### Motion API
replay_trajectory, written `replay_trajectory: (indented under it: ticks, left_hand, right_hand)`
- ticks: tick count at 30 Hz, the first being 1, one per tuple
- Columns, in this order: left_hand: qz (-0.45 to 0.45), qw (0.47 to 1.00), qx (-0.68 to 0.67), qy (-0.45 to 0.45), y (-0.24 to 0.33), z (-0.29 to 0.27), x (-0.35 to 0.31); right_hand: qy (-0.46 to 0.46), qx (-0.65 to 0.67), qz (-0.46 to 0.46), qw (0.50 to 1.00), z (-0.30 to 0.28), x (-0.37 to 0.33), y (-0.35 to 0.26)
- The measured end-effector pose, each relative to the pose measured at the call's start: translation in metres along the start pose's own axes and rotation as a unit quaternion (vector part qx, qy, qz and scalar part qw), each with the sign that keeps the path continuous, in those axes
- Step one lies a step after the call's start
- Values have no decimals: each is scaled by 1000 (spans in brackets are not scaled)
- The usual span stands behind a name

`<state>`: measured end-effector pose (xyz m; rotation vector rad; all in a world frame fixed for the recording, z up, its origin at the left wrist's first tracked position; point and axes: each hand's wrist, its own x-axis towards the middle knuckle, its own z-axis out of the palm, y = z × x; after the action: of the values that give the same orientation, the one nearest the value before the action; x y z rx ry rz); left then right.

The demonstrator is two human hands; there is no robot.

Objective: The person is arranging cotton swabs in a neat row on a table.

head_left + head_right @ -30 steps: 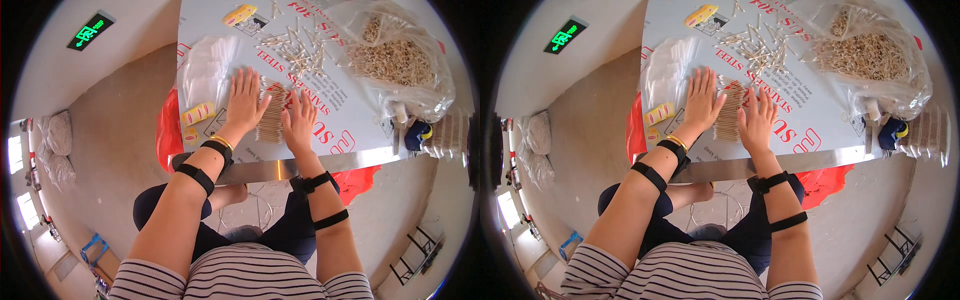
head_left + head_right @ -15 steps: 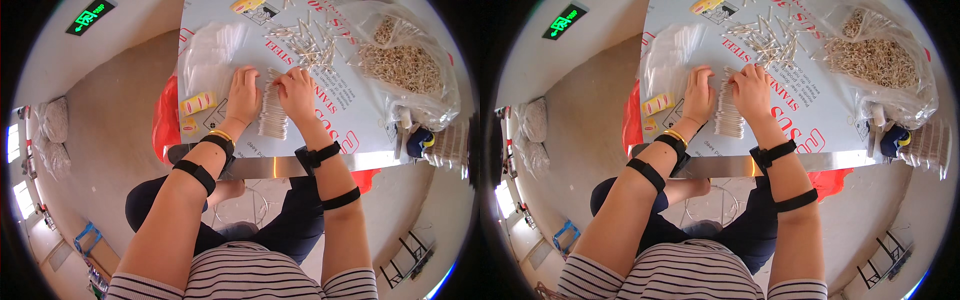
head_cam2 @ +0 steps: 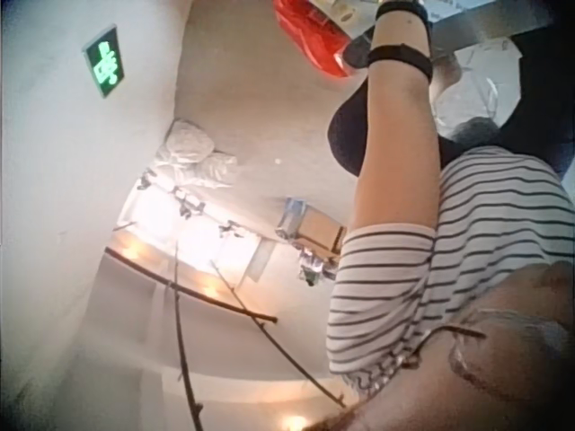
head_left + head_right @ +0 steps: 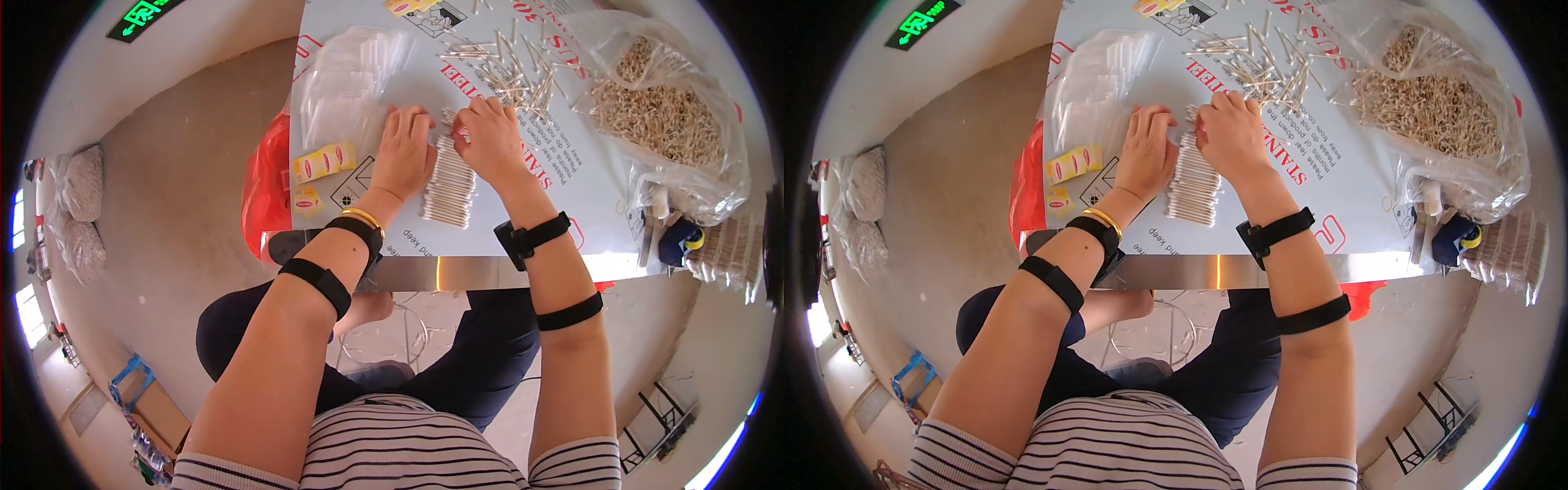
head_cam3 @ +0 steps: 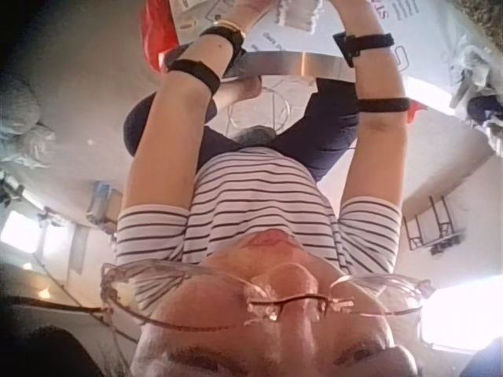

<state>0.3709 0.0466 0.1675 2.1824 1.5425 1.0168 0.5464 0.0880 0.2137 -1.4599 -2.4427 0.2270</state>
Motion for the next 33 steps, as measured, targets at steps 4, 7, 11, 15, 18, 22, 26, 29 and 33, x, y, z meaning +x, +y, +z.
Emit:
replay_trajectory:
  ticks: [4, 7, 11, 15, 18, 22, 26, 29, 33]
  left_hand:
    - [-2, 1000, -5, 4, 0, 2, 1]
    - [6, 1000, -22, 14, 2, 3, 1]
    - [10, 998, -43, 44, 0, 1, 1]
    - [-50, 985, -144, 75, 7, -29, 6]
    - [-89, 949, -290, 86, 97, -75, 20]
    - [-76, 900, -429, 35, 172, -151, -5]
    - [19, 920, -392, 22, 213, -206, -33]
    - [28, 907, -420, 31, 231, -229, -53]
    - [88, 917, -386, 35, 254, -262, -77]
  right_hand:
    - [-18, -32, -25, 999, -1, 5, 2]
    - [29, 30, -7, 999, -10, 2, 1]
    - [73, 245, 103, 961, -37, -11, -10]
    - [3, 483, 245, 841, -80, -37, -43]
    - [41, 636, 227, 736, -118, -74, -62]
    - [47, 719, 153, 676, -158, -108, -104]
    - [41, 717, 100, 689, -197, -139, -147]
    - [50, 716, 77, 692, -215, -162, -171]
    - [50, 717, 59, 693, -245, -194, -206]
